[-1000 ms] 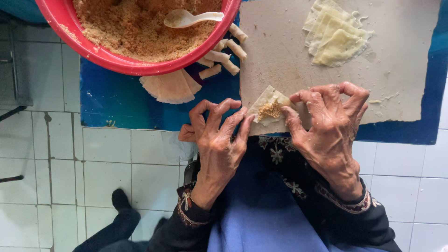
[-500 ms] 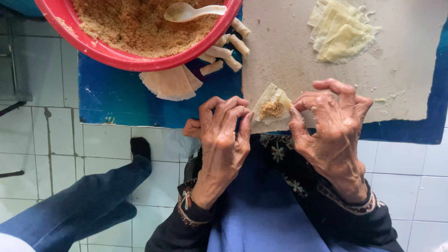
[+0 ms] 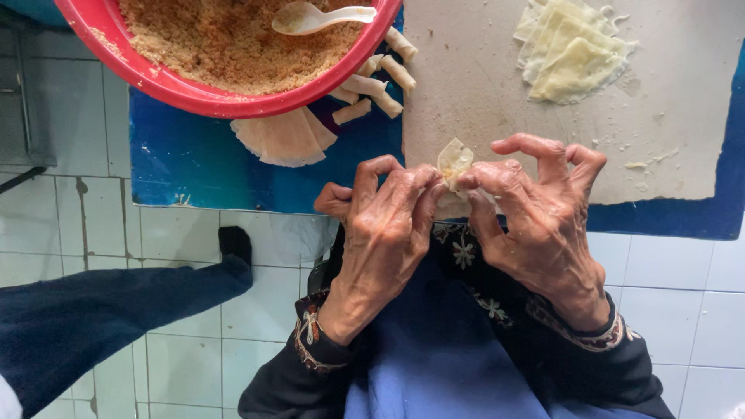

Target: The person folds filled pastry wrappers at a small blue table. They spoon brown filling from a red bowl onto a square wrapper, fold the wrapper over the filling, press the edges closed, and set the finished parcel aside with others, repeating the cycle.

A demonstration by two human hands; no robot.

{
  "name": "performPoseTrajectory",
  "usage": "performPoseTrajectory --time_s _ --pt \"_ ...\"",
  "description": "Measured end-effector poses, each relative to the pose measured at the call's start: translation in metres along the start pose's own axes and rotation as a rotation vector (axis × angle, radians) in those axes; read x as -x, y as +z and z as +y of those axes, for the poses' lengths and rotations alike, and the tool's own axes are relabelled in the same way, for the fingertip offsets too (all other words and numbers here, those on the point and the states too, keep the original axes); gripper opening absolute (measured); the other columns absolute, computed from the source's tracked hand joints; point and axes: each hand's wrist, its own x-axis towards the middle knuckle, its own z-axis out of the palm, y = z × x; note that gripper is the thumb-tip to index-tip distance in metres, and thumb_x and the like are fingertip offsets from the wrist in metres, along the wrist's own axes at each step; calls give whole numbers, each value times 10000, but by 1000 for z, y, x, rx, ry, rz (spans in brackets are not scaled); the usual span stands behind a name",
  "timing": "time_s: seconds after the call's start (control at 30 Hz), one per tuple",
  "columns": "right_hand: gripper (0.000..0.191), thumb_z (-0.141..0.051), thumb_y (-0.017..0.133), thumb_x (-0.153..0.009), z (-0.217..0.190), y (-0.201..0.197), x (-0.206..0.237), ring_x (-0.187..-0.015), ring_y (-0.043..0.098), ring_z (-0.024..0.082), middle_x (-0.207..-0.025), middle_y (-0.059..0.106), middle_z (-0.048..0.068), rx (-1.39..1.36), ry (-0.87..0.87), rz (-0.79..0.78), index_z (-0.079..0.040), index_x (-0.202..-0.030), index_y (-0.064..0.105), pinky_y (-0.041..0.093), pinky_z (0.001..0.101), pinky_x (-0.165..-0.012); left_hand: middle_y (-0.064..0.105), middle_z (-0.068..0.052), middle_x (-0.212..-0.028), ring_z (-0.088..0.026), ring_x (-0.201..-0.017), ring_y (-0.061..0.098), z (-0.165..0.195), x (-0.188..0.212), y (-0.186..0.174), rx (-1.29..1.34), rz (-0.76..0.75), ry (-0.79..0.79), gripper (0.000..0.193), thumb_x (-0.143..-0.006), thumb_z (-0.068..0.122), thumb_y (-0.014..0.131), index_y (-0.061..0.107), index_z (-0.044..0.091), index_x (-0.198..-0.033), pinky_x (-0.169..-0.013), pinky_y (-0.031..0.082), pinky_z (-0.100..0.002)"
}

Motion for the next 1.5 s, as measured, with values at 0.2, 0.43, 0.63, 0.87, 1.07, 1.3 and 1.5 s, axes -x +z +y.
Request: performPoseTrajectory --time_s 0.2,0.43,0.63,0.87,1.07,1.3,1.5 --pt "304 -92 856 -916 9 6 -1 -1198 614 234 -1089 701 -68 -48 6 6 -150 -1139 657 283 476 -979 707 54 -1053 -183 -1084 585 -7 -2 4 -1 -11 71 303 -921 139 796 661 94 -1189 -912 259 -462" --pt "283 -91 838 -839 13 4 -3 -1175 584 241 -1081 714 -84 33 -86 -28 -215 -1073 738 275 525 -964 659 84 -1075 -203 -1112 542 -13 -7 7 -53 -18 116 188 -905 190 827 705 188 -1048 -910 258 -482" --pt "332 -92 828 -848 15 -1 -3 -1219 575 245 -1145 707 -75 38 -139 -78 -204 -1150 752 270 542 -972 647 154 -1166 -173 -1157 518 -20 -7 -17 -93 -143 222 189 -889 213 792 736 222 -1069 -901 243 -497" --pt "338 -238 856 -824 8 -8 -8 -1186 515 288 -1154 679 -60 82 -159 -102 -175 -1136 742 267 566 -925 644 135 -1197 -150 -1177 526 -25 -10 -13 -133 -124 290 194 -899 178 739 727 195 -1092 -886 248 -480" --pt "272 -216 828 -911 4 -7 -9 -1230 507 259 -1157 702 -49 197 -193 -85 -168 -1164 742 261 558 -962 649 106 -1187 -160 -1167 528 -24 -10 -6 -76 -126 230 197 -917 180 754 713 178 -1110 -903 265 -475" --pt "134 -110 760 -849 13 -8 -23 -1162 562 233 -968 720 -43 207 -213 -155 -138 -977 729 278 523 -892 648 94 -1127 -179 -1123 529 -28 -15 -5 -20 -116 253 231 -884 220 799 722 197 -1100 -889 262 -491" --pt "211 -148 816 -907 24 3 -23 -1219 582 257 -952 684 -43 -45 -70 -161 -127 -1075 692 262 523 -984 651 75 -1116 -188 -1171 528 -33 -14 3 -2 -104 228 255 -928 155 796 724 165 -1172 -935 301 -476"
